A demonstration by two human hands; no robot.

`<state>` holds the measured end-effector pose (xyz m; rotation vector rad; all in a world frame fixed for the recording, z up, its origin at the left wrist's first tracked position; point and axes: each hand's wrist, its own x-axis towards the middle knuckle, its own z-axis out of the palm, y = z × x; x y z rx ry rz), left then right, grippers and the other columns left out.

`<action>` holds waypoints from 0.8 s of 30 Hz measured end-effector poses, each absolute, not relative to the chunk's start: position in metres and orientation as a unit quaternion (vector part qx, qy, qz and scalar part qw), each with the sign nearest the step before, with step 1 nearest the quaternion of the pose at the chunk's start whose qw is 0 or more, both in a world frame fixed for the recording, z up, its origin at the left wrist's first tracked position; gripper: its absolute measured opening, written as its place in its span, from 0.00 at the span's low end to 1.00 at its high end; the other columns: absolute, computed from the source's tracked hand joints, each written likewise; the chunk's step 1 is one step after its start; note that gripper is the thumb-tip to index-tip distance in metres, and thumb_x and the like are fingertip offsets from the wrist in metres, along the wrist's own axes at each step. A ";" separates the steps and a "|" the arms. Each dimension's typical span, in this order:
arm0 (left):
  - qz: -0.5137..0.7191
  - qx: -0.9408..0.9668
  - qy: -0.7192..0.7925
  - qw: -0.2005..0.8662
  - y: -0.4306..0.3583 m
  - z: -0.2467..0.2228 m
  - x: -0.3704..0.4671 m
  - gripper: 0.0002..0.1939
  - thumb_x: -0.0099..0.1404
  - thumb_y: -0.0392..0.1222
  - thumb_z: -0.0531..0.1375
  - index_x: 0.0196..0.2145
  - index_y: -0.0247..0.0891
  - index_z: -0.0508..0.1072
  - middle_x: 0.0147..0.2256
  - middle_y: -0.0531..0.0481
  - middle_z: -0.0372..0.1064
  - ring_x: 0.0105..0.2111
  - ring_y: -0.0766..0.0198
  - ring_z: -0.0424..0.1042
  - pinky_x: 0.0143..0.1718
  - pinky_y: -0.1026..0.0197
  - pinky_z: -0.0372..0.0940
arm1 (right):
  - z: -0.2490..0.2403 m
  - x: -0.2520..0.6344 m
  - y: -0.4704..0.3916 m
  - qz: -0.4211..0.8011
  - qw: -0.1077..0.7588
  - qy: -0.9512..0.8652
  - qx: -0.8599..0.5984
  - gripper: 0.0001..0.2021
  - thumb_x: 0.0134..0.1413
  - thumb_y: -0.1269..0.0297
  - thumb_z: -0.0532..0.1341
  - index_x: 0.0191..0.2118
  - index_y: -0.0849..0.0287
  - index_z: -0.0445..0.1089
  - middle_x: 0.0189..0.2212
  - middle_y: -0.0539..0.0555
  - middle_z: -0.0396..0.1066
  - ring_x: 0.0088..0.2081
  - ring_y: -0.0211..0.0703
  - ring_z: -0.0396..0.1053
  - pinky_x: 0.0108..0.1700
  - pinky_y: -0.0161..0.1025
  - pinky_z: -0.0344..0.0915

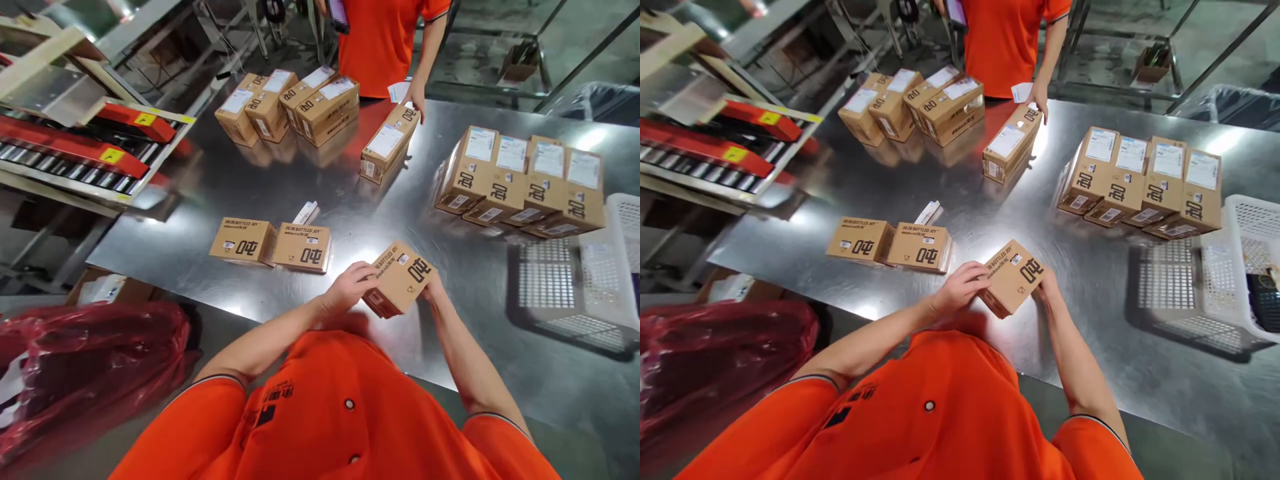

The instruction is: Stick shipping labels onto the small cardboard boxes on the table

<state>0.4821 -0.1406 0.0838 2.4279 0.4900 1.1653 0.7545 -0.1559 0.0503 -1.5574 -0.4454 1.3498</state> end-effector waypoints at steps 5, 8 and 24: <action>0.284 0.878 0.261 0.284 -0.185 0.060 0.513 0.10 0.71 0.42 0.57 0.41 0.34 0.75 0.36 0.42 0.72 0.39 0.58 0.69 0.44 0.55 0.69 | 0.060 0.747 -0.105 0.361 0.498 -0.258 -0.745 0.14 0.49 0.53 0.60 0.30 0.59 0.75 0.40 0.57 0.77 0.50 0.50 0.71 0.56 0.45 0.66; 0.247 0.842 0.282 0.387 -0.193 0.062 0.514 0.09 0.71 0.42 0.56 0.43 0.35 0.74 0.39 0.44 0.72 0.41 0.60 0.71 0.47 0.56 0.69 | 0.068 0.760 -0.110 0.367 0.481 -0.294 -0.740 0.20 0.53 0.46 0.59 0.36 0.59 0.77 0.46 0.56 0.76 0.50 0.49 0.70 0.56 0.46 0.65; 0.201 0.881 0.169 0.394 -0.181 0.070 0.512 0.18 0.68 0.31 0.55 0.54 0.31 0.72 0.65 0.33 0.60 0.65 0.54 0.61 0.65 0.51 0.61 | 0.076 0.742 -0.175 0.364 0.373 -0.392 -0.758 0.37 0.55 0.31 0.54 0.55 0.59 0.69 0.53 0.60 0.71 0.52 0.53 0.68 0.54 0.49 0.65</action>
